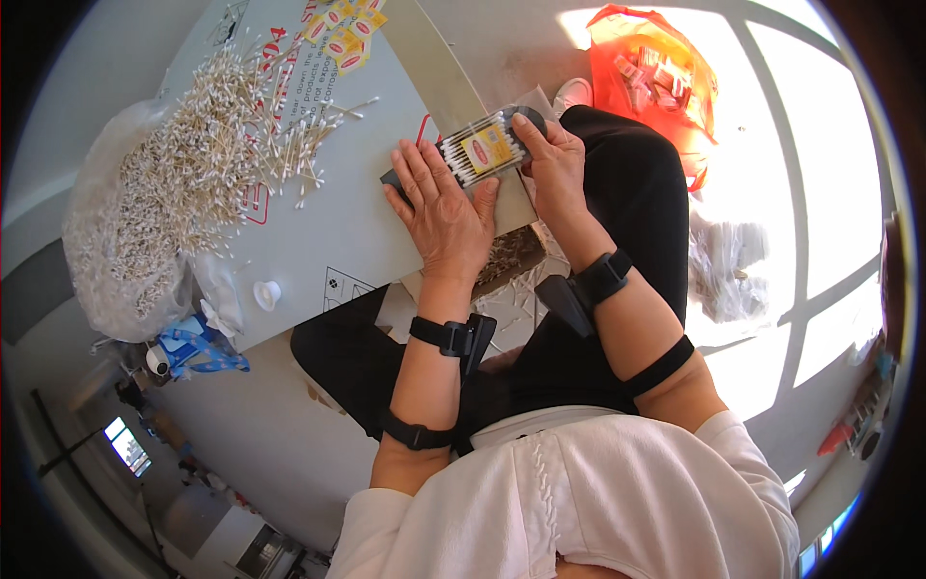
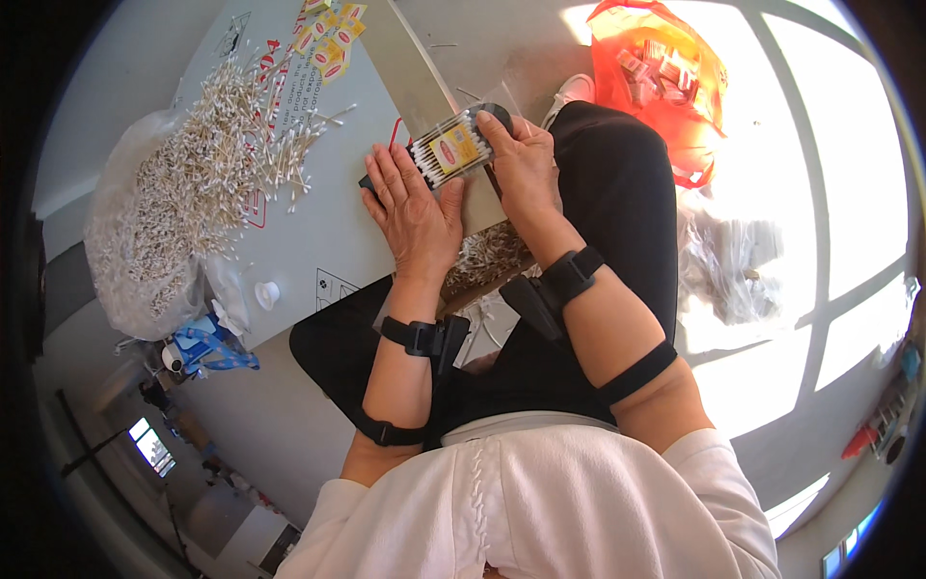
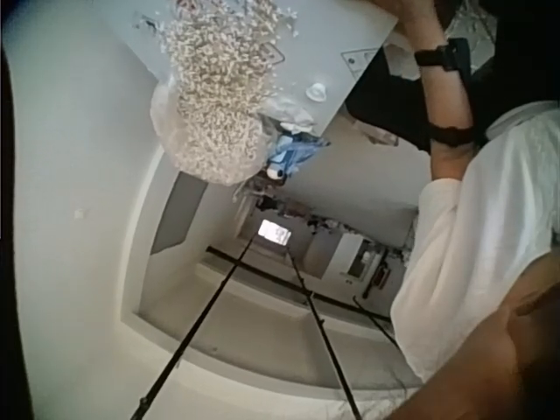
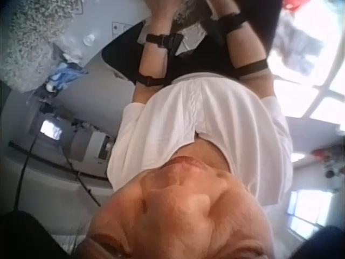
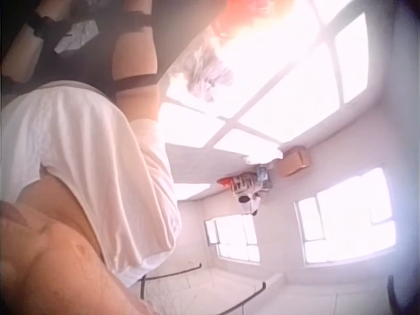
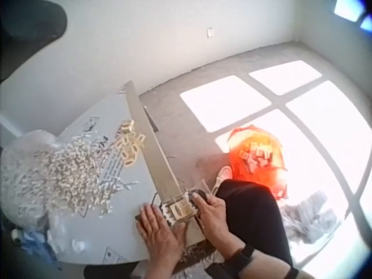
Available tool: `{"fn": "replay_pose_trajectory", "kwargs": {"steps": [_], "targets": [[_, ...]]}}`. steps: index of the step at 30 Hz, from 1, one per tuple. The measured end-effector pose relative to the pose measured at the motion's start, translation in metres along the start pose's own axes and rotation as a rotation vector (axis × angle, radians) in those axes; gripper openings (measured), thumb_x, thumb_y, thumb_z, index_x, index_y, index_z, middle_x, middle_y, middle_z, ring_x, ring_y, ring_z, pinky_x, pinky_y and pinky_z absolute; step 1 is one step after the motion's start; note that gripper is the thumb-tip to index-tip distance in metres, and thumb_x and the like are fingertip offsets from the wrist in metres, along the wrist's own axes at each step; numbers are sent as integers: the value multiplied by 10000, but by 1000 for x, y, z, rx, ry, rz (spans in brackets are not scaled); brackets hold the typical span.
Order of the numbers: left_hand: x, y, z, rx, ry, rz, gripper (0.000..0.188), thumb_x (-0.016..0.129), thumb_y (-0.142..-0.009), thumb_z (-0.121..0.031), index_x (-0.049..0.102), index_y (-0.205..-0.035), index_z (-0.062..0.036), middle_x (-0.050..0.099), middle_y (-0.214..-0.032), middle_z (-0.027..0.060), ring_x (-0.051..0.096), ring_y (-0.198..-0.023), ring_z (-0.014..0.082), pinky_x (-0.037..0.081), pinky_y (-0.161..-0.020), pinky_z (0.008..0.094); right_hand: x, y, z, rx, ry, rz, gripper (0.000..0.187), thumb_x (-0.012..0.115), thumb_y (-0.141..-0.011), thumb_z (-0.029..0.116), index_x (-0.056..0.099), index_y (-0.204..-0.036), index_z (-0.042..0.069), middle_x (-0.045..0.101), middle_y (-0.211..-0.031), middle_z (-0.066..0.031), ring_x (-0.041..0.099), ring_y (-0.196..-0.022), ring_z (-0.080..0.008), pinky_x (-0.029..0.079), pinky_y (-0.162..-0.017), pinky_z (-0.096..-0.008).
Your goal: The recorder is manually aligning and packaging cotton swabs into small plastic containers.
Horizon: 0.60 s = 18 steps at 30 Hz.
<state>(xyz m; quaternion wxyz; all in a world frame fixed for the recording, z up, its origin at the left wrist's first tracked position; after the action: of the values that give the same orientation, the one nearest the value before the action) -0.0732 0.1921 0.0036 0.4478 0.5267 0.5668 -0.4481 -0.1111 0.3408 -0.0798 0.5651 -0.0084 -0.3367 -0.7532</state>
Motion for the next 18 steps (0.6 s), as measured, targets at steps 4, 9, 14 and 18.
{"fn": "replay_pose_trajectory", "kwargs": {"steps": [4,9,14,18], "targets": [[4,-2,-9,13,-17,12,933,470,-944,-599,184,-1507,87,145,-1595,270,77,-1497,411,65,-1151,628,3,4,5,-36,-50,-54,157,734,-898,187,722,-834,44,600,-663,56,435,-552,-23,337,-493,-216],[-1,-1,-2,-3,35,-8,914,477,-948,-586,185,-1515,67,142,-1598,261,80,-1496,412,74,-1151,629,3,6,7,-20,-42,-15,174,738,-897,193,712,-859,25,603,-688,55,475,-590,-32,370,-524,-214],[-23,9,25,7,97,-154,806,559,-947,-465,248,-1508,24,242,-1569,236,192,-1466,407,148,-1146,598,-26,11,64,-490,94,-273,274,740,-894,212,642,-1033,-2,620,-927,-23,512,-801,-79,443,-737,-231],[-56,26,93,-54,125,-422,504,671,-866,-155,513,-1332,-46,533,-1318,140,454,-1257,357,324,-1069,472,19,59,119,-864,489,-118,185,710,-895,138,640,-1013,15,622,-879,-36,532,-730,-127,449,-663,-248]]}}
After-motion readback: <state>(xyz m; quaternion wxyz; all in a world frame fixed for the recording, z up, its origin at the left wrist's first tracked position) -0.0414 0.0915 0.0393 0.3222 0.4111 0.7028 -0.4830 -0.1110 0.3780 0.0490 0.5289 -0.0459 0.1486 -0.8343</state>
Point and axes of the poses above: each hand's wrist, its own y-axis away from the middle knuckle, its own x-axis out of the palm, z = x × y, the point moved 10 cm from there along -y, towards the middle knuckle
